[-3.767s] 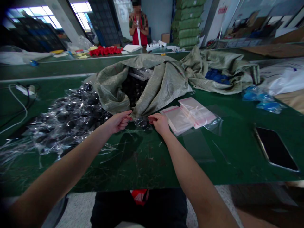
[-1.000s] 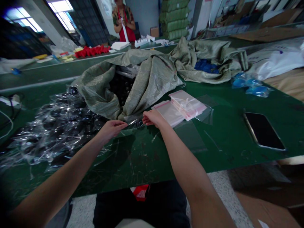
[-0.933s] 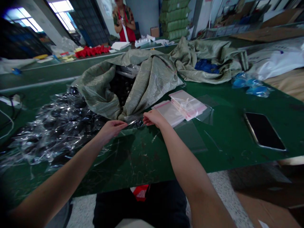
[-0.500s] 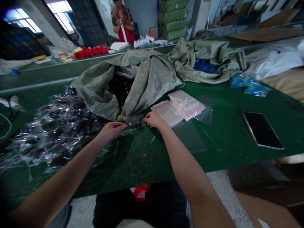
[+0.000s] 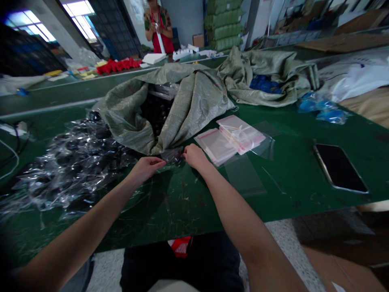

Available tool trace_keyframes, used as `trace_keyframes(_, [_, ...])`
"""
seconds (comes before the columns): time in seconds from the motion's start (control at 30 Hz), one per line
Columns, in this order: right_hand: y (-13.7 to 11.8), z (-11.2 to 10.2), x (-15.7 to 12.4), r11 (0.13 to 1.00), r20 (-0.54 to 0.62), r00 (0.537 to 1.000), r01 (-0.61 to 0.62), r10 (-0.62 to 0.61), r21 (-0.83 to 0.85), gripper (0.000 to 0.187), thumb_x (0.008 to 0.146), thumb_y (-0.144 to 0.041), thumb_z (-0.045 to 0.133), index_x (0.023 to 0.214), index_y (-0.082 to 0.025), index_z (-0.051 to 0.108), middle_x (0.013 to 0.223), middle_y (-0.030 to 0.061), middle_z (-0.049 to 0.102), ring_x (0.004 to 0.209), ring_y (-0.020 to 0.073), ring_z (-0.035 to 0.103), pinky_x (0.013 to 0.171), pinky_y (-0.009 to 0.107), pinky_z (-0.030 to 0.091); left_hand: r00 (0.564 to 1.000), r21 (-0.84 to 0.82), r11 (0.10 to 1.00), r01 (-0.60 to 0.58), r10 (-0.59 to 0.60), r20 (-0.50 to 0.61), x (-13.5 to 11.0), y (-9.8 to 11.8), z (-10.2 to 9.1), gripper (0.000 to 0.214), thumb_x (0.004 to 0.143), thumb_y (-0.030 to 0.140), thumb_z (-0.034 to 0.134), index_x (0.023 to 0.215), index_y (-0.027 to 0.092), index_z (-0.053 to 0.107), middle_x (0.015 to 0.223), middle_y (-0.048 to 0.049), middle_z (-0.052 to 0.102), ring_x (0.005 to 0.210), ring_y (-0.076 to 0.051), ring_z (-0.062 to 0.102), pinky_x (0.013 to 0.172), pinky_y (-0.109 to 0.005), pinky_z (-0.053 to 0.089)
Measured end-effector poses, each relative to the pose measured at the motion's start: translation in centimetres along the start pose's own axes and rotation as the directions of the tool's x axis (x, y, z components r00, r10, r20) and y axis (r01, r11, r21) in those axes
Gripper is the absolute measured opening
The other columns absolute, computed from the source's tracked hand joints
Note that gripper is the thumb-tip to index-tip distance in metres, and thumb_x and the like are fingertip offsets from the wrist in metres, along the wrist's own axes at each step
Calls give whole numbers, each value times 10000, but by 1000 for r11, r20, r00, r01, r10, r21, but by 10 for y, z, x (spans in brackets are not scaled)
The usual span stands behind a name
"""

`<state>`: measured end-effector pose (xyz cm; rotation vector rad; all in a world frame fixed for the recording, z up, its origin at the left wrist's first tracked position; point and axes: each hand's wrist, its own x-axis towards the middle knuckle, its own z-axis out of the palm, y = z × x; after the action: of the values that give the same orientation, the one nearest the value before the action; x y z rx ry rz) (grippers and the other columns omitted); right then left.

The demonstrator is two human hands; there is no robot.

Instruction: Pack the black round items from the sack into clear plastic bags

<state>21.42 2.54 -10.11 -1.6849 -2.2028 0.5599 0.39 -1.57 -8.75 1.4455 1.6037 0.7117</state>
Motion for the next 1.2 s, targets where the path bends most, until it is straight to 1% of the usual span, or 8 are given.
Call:
trace_keyframes(0.17, [3, -1, 2, 997, -20, 1000, 0, 1, 76, 173, 902, -221, 578, 907, -129, 724, 997, 133, 696, 932, 210, 645, 846, 294, 462, 1000, -6, 1000, -7, 7, -13, -2, 1, 1, 311, 671, 421, 732, 769, 127, 759, 575, 5, 624, 500, -86, 440, 498, -221, 287])
trace_keyframes(0.27, [6, -1, 3, 944, 75, 996, -71, 50, 323, 237, 938, -215, 487, 1037, -143, 690, 693, 53, 681, 634, 158, 642, 657, 260, 488, 1000, 1, 1000, -16, 16, -20, -2, 0, 0, 347, 672, 444, 726, 803, 125, 764, 612, -6, 646, 522, -92, 457, 511, -224, 294])
trace_keyframes(0.37, [7, 0, 2, 830, 192, 980, -154, 58, 536, 242, 936, -239, 497, 1107, -137, 634, 494, -36, 560, 407, 115, 525, 448, 217, 415, 1000, 15, 1000, -11, 11, -22, -2, -2, -1, 385, 670, 459, 721, 841, 117, 767, 646, -15, 664, 544, -100, 473, 527, -228, 308])
trace_keyframes(0.5, [4, 3, 0, 773, 207, 978, -146, 20, 617, 122, 901, -206, 568, 968, -132, 640, 483, -64, 522, 356, 70, 456, 364, 179, 330, 999, 141, 990, -16, 22, -37, 2, -7, -1, 429, 681, 509, 699, 834, 115, 773, 627, -15, 655, 541, -109, 467, 526, -238, 306])
trace_keyframes(0.6, [4, 5, -1, 758, 222, 975, -154, 12, 634, 87, 899, -198, 584, 939, -141, 636, 485, -71, 519, 351, 58, 449, 356, 167, 318, 999, 192, 981, -22, 28, -27, 6, -10, 0, 456, 679, 539, 700, 848, 122, 774, 615, -8, 641, 526, -107, 448, 507, -241, 283])
trace_keyframes(0.8, [7, 5, -1, 712, 234, 972, -183, 27, 678, 44, 877, -192, 622, 869, -156, 598, 458, -60, 546, 356, 63, 462, 360, 159, 324, 994, 56, 992, 110, -108, -33, 10, -4, 3, 431, 669, 493, 740, 878, 117, 766, 512, 26, 540, 426, -78, 350, 438, -237, 202])
trace_keyframes(1.03, [13, 8, 2, 610, 212, 977, -162, -11, 776, 71, 882, -209, 596, 861, -173, 538, 443, -82, 541, 354, 53, 447, 370, 142, 317, 993, -210, 973, 91, -73, 92, 9, -4, 5, 460, 629, 472, 790, 934, 137, 716, 482, 90, 399, 374, -40, 245, 390, -214, 133])
trace_keyframes(1.2, [14, 13, 4, 463, 139, 990, -128, 10, 877, 178, 804, -279, 692, 865, -170, 564, 517, -96, 522, 379, 39, 431, 363, 149, 303, 985, -381, 917, 116, -57, 163, 4, -3, 4, 511, 619, 484, 819, 953, 124, 678, 470, 115, 323, 369, -23, 218, 382, -198, 100])
